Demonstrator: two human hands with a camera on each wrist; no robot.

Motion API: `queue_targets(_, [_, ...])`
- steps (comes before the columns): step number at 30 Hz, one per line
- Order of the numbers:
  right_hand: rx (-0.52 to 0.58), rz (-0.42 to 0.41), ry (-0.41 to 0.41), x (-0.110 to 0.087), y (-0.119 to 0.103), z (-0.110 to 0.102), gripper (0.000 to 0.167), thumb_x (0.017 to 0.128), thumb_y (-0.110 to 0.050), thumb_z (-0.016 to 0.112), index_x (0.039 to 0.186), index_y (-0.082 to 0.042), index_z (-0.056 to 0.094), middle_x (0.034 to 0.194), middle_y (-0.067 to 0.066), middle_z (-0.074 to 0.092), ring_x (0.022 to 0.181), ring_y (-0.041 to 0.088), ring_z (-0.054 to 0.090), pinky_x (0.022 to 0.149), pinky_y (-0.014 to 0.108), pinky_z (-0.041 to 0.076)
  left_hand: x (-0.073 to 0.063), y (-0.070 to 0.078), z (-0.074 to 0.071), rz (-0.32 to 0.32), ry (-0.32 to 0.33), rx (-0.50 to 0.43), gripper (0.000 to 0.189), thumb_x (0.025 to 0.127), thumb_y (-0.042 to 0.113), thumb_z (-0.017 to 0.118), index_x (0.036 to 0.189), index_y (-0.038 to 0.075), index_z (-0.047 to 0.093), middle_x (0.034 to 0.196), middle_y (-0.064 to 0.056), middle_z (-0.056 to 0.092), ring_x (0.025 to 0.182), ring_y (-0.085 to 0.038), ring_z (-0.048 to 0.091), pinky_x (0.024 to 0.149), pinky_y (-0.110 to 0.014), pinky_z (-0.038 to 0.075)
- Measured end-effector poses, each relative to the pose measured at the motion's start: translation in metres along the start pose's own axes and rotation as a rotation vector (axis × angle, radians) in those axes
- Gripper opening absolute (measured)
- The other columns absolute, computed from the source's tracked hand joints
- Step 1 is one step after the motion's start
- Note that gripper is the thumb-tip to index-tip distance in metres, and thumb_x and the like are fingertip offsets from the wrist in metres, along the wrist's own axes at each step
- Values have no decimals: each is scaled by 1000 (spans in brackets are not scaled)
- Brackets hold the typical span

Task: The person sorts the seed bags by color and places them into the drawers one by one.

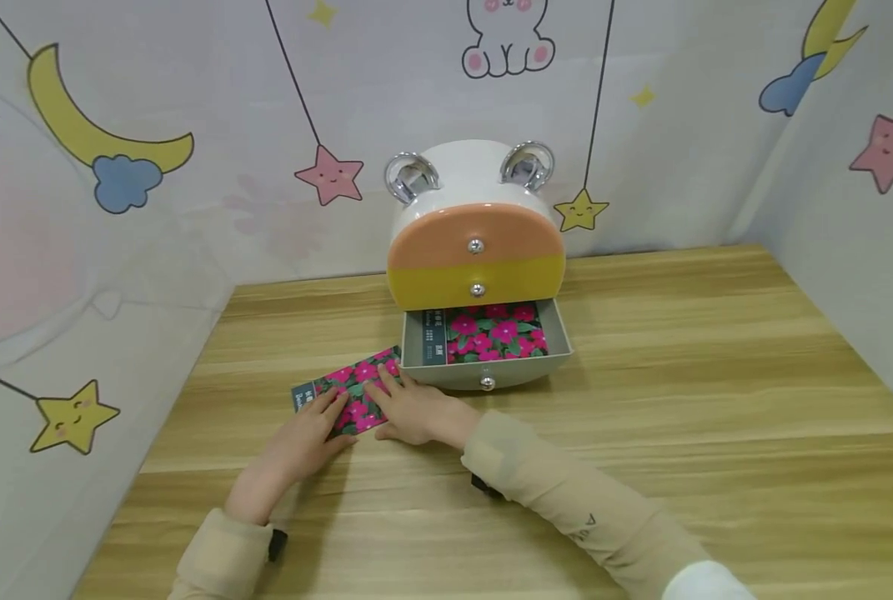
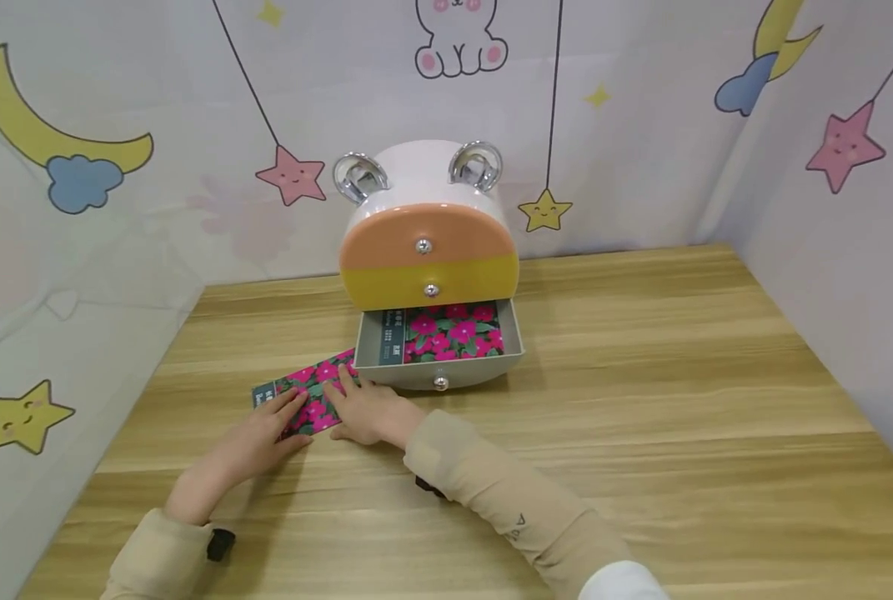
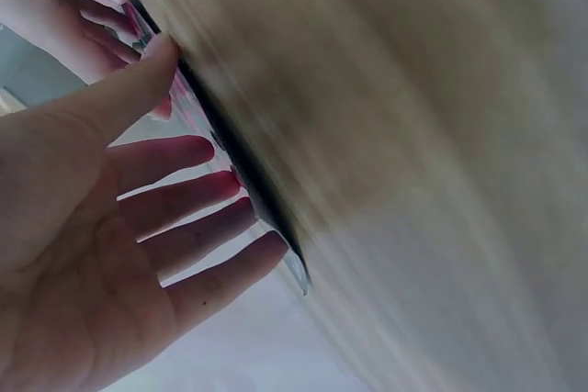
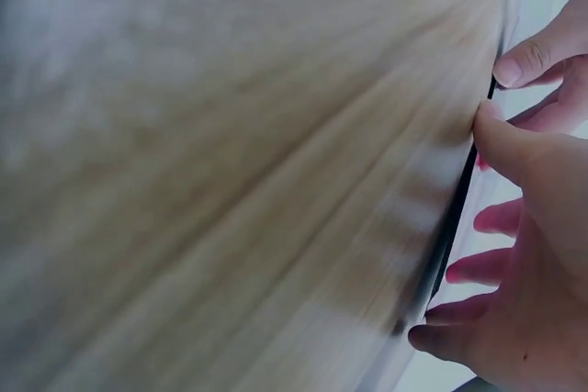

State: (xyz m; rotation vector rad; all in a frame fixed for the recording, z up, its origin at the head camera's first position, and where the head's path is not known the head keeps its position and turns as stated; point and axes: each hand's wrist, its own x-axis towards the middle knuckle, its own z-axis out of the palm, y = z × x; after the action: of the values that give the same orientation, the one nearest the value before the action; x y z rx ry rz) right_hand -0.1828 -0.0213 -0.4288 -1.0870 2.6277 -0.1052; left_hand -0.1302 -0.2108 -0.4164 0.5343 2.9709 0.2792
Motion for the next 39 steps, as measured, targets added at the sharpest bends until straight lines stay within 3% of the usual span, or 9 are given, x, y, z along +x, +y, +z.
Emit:
queue_targets(7, [-23,11,58,-1,2,2,70,99,-44,45,154,-11,19,158,23,19,142,41,31,104,41,47,0,-3,3,55,57,32,54,90,22,66,133,-7,52,139,-32,46,123,-49,50,97,-57,47])
queue_targets(13, [-102,11,71,-3,0,0,70,97,-48,46,152,-8,27,155,24,28,139,39,38,104,39,48,-3,-6,2,80,80,1,45,91,20,64,129,-5,57,136,-32,49,119,-47,55,95,-56,48])
queue_targets(20, [-240,-47,167,-6,-6,-1,55,101,-37,45,145,-5,41,147,23,43,130,38,50,103,36,49,-8,-9,-1,84,83,-28,37,94,15,58,126,-4,60,131,-30,56,114,-45,60,94,-54,50])
queue_targets(29, [-265,-97,251,-10,-11,-4,42,104,-31,37,136,-10,52,135,15,58,123,31,57,102,37,49,-21,-10,-5,113,207,38,35,88,16,68,118,1,66,114,-20,69,92,-33,71,74,-45,58])
queue_targets(35, [-291,-135,308,-14,-14,-8,31,102,-20,44,130,-14,56,122,6,65,116,24,62,103,35,49,-32,-8,-13,73,225,92,38,83,1,65,121,4,65,111,-16,71,70,-18,64,52,-33,49])
queue_targets(37, [-293,-129,324,-17,-14,-10,31,98,-15,52,129,-15,56,121,5,66,115,23,63,100,34,51,-36,-5,-14,96,281,117,40,79,-2,65,119,3,65,108,-16,72,70,-19,66,49,-32,48])
queue_targets(39, [-279,-118,338,-21,-14,-13,36,93,-13,58,129,-15,55,121,4,66,115,23,62,96,33,53,-39,-2,-15,130,369,135,41,76,-6,67,116,2,66,102,-16,73,59,-15,61,43,-26,43])
